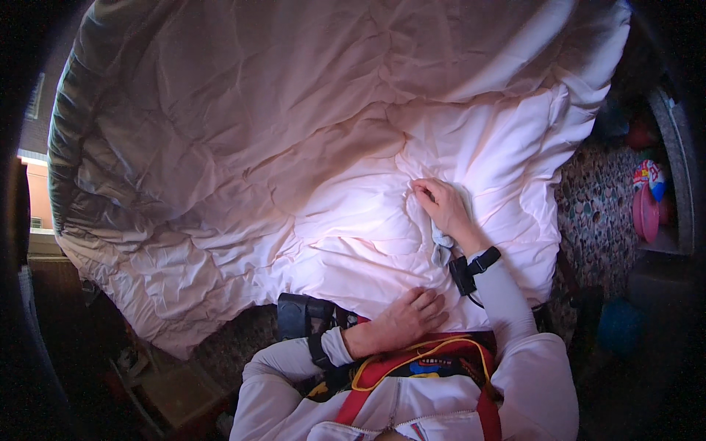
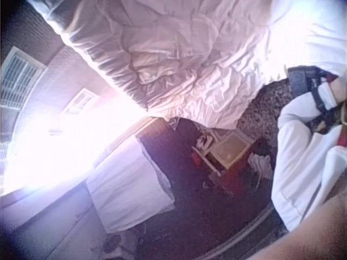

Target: The recorder irons a large pink duvet or comforter draped over a surface.

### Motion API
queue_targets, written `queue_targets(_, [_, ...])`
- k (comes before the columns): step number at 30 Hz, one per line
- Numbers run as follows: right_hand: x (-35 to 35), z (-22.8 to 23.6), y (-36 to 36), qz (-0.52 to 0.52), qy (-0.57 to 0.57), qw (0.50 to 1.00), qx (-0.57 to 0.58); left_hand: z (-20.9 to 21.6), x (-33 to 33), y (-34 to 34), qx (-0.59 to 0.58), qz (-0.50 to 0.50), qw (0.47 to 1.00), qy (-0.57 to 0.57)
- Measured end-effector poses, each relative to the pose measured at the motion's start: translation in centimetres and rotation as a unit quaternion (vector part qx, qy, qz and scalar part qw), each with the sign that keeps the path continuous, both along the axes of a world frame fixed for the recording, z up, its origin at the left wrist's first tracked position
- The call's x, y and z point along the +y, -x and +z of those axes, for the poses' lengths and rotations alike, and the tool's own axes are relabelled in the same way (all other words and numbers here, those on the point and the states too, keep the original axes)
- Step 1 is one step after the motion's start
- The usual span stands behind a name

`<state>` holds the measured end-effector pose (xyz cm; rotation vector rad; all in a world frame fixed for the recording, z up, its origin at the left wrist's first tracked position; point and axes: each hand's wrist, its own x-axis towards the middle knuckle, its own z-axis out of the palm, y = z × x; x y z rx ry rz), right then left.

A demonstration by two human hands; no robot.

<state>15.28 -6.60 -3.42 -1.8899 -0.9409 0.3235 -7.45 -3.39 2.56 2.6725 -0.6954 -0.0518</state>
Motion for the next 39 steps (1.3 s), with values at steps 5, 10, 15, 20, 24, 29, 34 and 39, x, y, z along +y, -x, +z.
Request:
queue_targets(5, [0.1,0.4,0.1,0.0,0.011,1.0,0.01,0.0,0.0,0.0,0.007,-0.003,1.0,-0.001])
queue_targets(10, [0.3,0.9,0.3,0.002,0.019,1.0,0.016,0.3,0.1,0.1,0.012,0.004,1.0,-0.006])
queue_targets(15, [0.1,0.9,0.0,0.003,0.022,1.0,0.017,0.4,0.1,-0.2,0.018,0.008,1.0,0.007])
queue_targets(20, [0.3,0.6,-0.1,0.009,0.026,0.999,0.019,0.4,0.2,-0.1,0.028,0.018,0.999,0.024])
queue_targets(24, [0.1,0.8,-0.3,0.011,0.04,0.999,0.025,0.7,0.4,-0.4,0.045,0.013,0.999,0.028])
queue_targets(29, [0.5,0.8,-0.5,-0.002,0.028,0.997,0.072,1.0,0.6,-0.4,0.06,0.011,0.997,0.041])
queue_targets(34, [0.7,0.6,-0.8,-0.016,0.037,0.991,0.125,0.7,0.6,0.0,0.056,0.022,0.997,0.056])
queue_targets(39, [0.6,-0.4,-1.0,-0.023,0.034,0.984,0.172,0.9,0.7,0.0,0.047,0.026,0.997,0.06])
